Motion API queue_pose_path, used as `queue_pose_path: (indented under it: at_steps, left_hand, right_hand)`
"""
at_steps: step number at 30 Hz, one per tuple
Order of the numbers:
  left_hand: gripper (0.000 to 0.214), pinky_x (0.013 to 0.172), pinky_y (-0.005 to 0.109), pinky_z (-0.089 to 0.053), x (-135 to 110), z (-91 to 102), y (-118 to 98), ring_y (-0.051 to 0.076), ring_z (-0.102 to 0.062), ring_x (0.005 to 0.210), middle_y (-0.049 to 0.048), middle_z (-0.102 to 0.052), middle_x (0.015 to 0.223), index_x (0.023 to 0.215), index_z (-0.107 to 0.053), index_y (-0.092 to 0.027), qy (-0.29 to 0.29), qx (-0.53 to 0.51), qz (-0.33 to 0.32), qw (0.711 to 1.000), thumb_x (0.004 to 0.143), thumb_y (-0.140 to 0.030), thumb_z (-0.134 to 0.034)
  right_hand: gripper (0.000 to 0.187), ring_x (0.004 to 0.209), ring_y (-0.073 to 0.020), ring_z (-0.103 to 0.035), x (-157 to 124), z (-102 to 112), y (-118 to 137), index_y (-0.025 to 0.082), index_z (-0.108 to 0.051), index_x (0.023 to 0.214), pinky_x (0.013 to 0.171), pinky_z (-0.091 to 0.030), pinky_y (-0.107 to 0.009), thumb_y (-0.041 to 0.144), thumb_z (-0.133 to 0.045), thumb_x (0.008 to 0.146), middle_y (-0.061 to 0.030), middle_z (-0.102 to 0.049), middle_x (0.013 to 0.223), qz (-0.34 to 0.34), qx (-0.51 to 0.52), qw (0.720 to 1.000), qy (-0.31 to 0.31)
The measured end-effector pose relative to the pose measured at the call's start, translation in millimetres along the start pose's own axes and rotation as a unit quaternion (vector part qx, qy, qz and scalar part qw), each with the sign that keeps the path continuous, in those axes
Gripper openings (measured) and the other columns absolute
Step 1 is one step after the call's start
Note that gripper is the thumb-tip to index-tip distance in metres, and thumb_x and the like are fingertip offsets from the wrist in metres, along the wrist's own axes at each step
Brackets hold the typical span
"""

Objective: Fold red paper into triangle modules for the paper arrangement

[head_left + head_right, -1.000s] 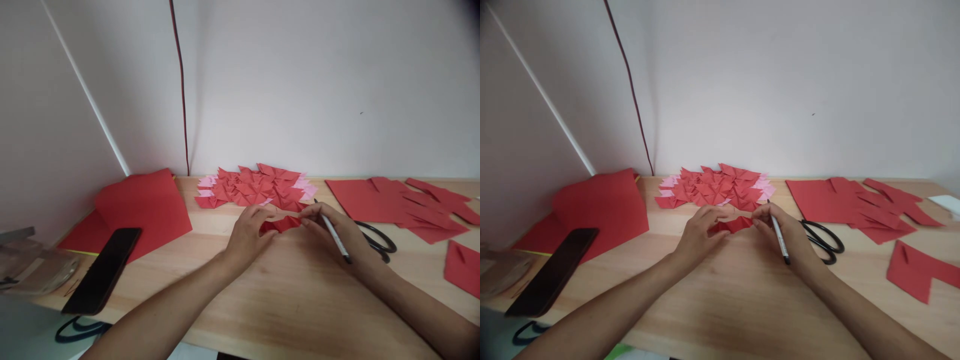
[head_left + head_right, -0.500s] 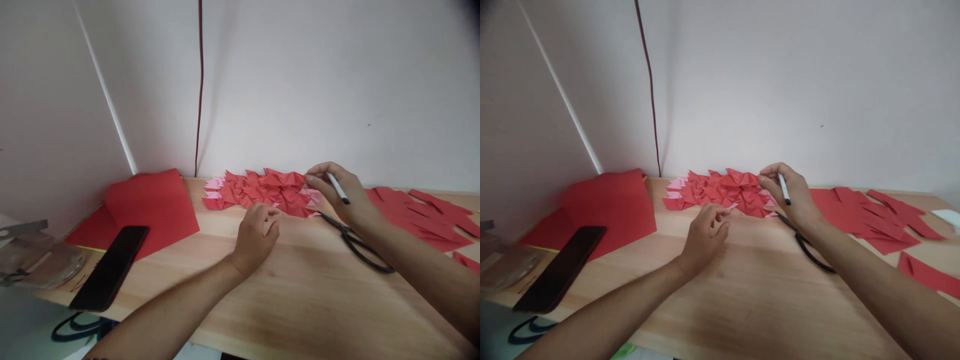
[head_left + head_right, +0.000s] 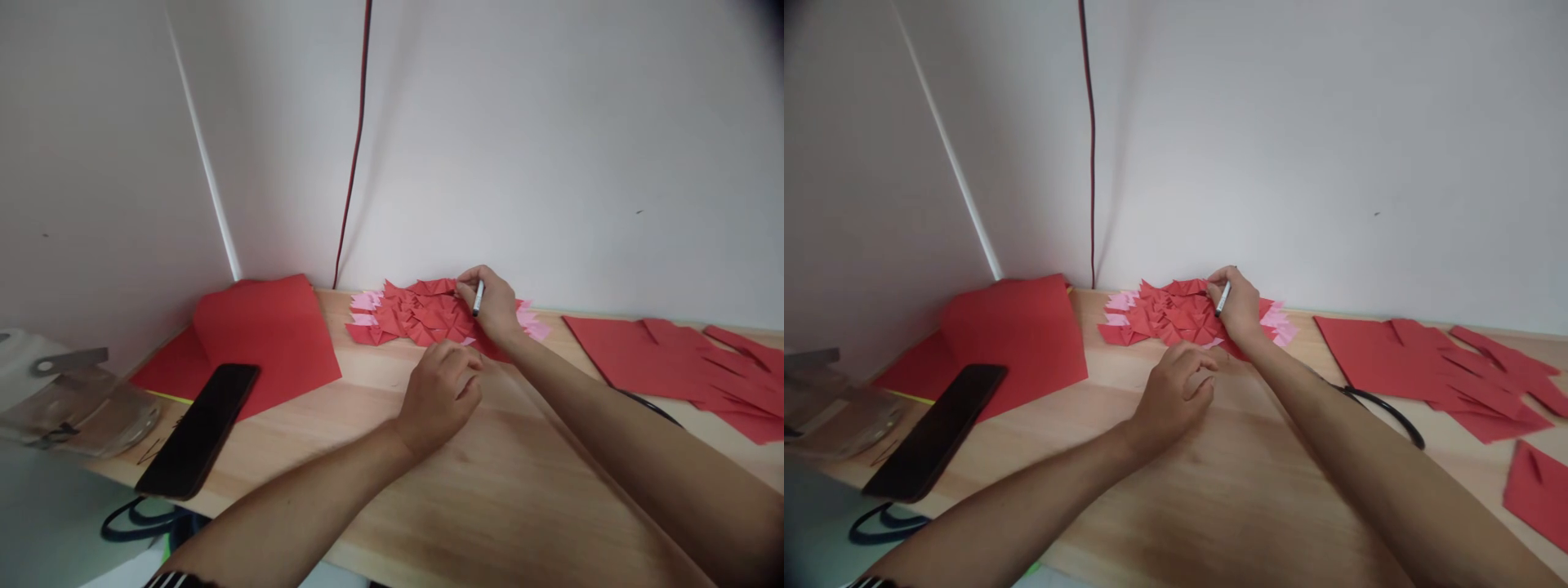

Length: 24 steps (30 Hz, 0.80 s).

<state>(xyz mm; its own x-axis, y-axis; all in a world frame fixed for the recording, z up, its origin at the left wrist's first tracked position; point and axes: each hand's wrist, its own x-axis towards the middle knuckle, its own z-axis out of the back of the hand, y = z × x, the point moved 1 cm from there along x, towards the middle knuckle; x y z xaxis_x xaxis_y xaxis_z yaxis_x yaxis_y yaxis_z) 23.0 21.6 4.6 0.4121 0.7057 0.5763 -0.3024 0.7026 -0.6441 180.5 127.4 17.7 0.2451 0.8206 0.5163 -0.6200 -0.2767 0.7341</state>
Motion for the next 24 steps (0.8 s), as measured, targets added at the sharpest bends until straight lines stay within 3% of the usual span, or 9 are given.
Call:
queue_pose_path:
  at_steps: [9, 14, 17, 21, 24]
  left_hand:
    - [0.015, 0.088, 0.032, -0.044, 0, -1.4, 2, 0.018, -0.054, 0.097, 0.0043, -0.060, 0.097, 0.087, -0.058, -0.020, 0.009, 0.007, 0.003, 1.000, 0.078, -0.009, -0.053]
    - [0.016, 0.089, 0.035, -0.044, -1, -2.7, 7, 0.020, -0.055, 0.098, 0.0049, -0.062, 0.097, 0.088, -0.061, -0.020, 0.042, 0.021, 0.018, 0.999, 0.078, -0.010, -0.052]
    - [0.021, 0.090, 0.037, -0.043, 0, -4.5, 12, 0.021, -0.056, 0.098, 0.0054, -0.065, 0.101, 0.094, -0.064, -0.019, 0.105, 0.041, 0.008, 0.994, 0.078, -0.011, -0.052]
    - [0.035, 0.094, 0.040, -0.039, 3, -4.3, 17, 0.024, -0.052, 0.108, 0.0042, -0.064, 0.117, 0.112, -0.063, -0.021, 0.161, 0.085, -0.005, 0.983, 0.079, -0.015, -0.055]
    - [0.041, 0.094, 0.042, -0.038, 6, -4.4, 19, 0.026, -0.048, 0.112, 0.0044, -0.060, 0.125, 0.121, -0.059, -0.021, 0.161, 0.123, 0.006, 0.979, 0.081, -0.019, -0.055]
  right_hand:
    - [0.010, 0.076, -0.0211, -0.060, 2, -5, -3, 0.023, -0.058, 0.081, 0.071, -0.046, -0.034, 0.029, -0.051, 0.078, -0.0030, -0.066, 0.080, 0.036, -0.060, 0.997, 0.026]
    - [0.011, 0.078, -0.0217, -0.060, 4, 7, 11, 0.023, -0.058, 0.082, 0.074, -0.046, -0.034, 0.030, -0.049, 0.080, -0.0029, -0.064, 0.079, 0.049, -0.076, 0.995, 0.029]
    - [0.015, 0.078, -0.0215, -0.059, 4, 32, 21, 0.024, -0.060, 0.088, 0.074, -0.046, -0.035, 0.030, -0.049, 0.080, -0.0032, -0.064, 0.083, 0.053, -0.082, 0.995, 0.016]
    - [0.015, 0.073, -0.0207, -0.059, -10, 81, 28, 0.025, -0.061, 0.092, 0.068, -0.045, -0.033, 0.033, -0.053, 0.082, -0.0043, -0.065, 0.082, 0.039, -0.114, 0.992, 0.030]
    - [0.017, 0.064, -0.0189, -0.057, -38, 112, 29, 0.025, -0.060, 0.089, 0.059, -0.043, -0.031, 0.039, -0.052, 0.083, -0.0024, -0.063, 0.075, -0.011, -0.107, 0.988, 0.107]
